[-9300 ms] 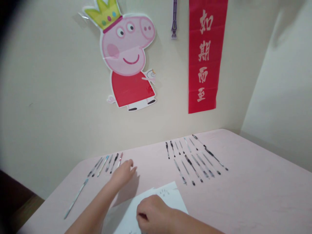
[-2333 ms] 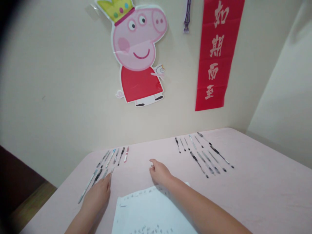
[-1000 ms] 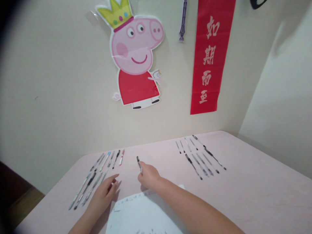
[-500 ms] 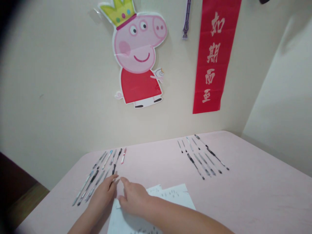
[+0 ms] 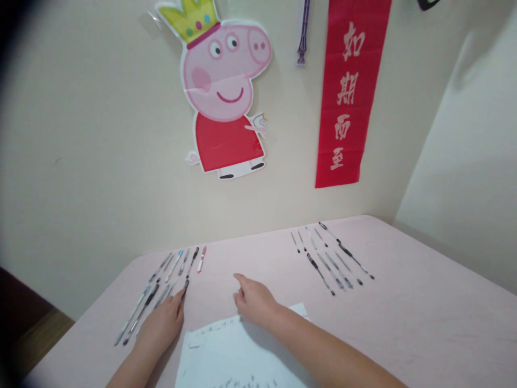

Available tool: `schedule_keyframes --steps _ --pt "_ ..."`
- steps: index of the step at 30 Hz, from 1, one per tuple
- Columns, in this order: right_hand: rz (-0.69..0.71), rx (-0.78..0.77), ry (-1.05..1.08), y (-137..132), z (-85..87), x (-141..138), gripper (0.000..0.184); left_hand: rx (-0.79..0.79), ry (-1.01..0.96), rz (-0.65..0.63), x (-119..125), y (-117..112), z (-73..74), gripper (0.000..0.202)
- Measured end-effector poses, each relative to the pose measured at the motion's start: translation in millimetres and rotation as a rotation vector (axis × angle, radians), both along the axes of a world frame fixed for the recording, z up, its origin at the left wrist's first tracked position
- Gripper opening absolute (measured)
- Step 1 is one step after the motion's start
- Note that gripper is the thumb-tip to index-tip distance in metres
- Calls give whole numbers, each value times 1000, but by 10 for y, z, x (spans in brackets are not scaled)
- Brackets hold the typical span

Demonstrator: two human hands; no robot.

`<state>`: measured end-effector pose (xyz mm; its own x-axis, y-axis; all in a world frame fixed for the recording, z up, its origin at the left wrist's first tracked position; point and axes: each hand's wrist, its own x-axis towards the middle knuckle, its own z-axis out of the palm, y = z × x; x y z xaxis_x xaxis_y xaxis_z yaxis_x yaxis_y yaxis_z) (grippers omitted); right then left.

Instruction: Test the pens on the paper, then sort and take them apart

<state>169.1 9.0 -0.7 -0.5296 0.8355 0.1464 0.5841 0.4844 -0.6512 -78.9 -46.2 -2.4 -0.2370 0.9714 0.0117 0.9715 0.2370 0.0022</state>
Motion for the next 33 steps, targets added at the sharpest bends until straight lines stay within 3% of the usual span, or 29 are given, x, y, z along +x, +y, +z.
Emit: schedule_keyframes --steps 4,7,13,16,20,25,30,33 --pt "-190 134 -97 314 -8 342 39 33 37 10 5 -10 3 44" --pt "-346 218 -283 589 -27 637 37 117 76 -35 37 -18 -5 43" --pt "-524 340 -620 1005 -149 1074 39 419 17 -335 120 2 -135 34" --pt "-529 345 -691 1065 -190 1137 39 451 -72 -454 176 2 -180 31" --pt "-484 369 -705 1016 -139 1085 31 401 -177 -500 236 -30 -180 31" --pt "-405 327 -687 901 -29 889 28 322 -316 -464 287 -68 -170 31" --pt "-322 263 -630 689 17 512 27 293 -399 -455 336 -64 -159 32" --pt "-243 213 -577 485 33 190 27 313 -348 -400 304 -45 -155 31"
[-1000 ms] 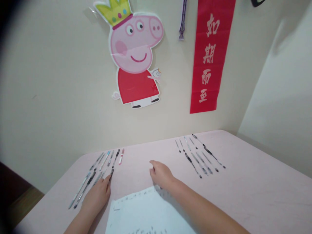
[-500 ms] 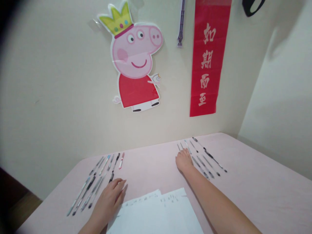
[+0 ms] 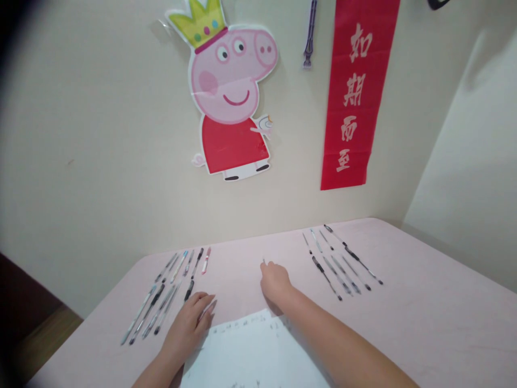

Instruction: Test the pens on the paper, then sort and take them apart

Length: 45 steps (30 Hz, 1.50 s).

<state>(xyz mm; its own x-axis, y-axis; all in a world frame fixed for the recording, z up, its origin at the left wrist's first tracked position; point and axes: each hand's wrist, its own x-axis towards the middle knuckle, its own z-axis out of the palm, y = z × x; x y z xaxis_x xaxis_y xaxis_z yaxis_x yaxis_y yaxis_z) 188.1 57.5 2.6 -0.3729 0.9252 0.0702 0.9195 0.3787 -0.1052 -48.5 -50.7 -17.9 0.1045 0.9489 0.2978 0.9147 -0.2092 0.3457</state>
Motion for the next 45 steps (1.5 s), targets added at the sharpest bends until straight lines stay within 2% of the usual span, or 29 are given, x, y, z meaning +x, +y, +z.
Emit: schedule_keyframes --steps 6,9,15,21,26,32,38,42,45 --pt "218 -152 103 -418 13 -688 27 57 279 270 -221 8 11 33" --pt "314 -184 167 -552 23 -971 32 1 302 378 -332 3 11 34" --pt "358 -187 230 -625 63 -1359 35 -127 245 396 -435 8 10 34" --pt "353 -188 237 -674 117 -1573 33 -179 258 435 -409 -32 127 31" --pt "397 -155 232 -692 49 -1719 29 -204 256 446 -434 -54 169 31" --pt "404 -157 239 -692 17 -1758 29 -186 235 434 -492 -41 113 32" --pt "419 -164 317 -670 30 -1625 36 -104 300 413 -485 -41 114 32" --pt "370 -139 386 -516 -4 -1348 39 15 319 358 -421 -26 116 33" --pt "282 -98 365 -328 -5 -952 41 9 268 298 -359 -7 87 31"
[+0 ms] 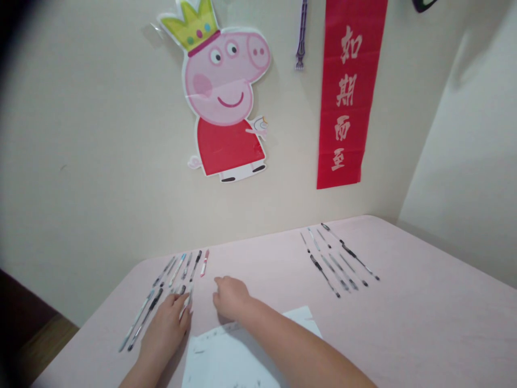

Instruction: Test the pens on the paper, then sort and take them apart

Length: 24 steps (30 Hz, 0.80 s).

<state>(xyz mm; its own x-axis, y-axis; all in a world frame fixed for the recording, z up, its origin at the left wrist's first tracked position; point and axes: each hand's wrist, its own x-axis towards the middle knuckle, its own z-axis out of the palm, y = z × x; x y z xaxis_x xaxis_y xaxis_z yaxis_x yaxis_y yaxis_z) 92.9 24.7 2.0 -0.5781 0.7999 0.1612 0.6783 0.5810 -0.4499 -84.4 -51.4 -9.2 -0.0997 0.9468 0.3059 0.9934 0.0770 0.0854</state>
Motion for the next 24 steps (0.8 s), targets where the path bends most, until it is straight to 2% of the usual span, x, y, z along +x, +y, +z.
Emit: schedule_keyframes --steps 4,8,11,13,18,21,24 --pt "-195 28 -165 209 72 741 40 -9 -65 -17 38 17 -68 32" --pt "-470 102 -325 267 181 1501 36 -31 -119 -37 28 36 -142 29" --pt "-623 110 -447 227 214 1927 38 -28 -147 -31 19 57 -190 27" --pt "-679 61 -538 178 186 2112 43 -21 -161 -31 17 68 -206 26" --pt "-623 -41 -602 60 23 2246 50 -44 -188 -8 22 65 -181 26" --pt "-550 -61 -522 40 7 2134 53 -80 -196 -3 27 50 -159 26" --pt "-477 -80 -407 39 83 1873 56 -88 -206 -8 32 37 -140 26"
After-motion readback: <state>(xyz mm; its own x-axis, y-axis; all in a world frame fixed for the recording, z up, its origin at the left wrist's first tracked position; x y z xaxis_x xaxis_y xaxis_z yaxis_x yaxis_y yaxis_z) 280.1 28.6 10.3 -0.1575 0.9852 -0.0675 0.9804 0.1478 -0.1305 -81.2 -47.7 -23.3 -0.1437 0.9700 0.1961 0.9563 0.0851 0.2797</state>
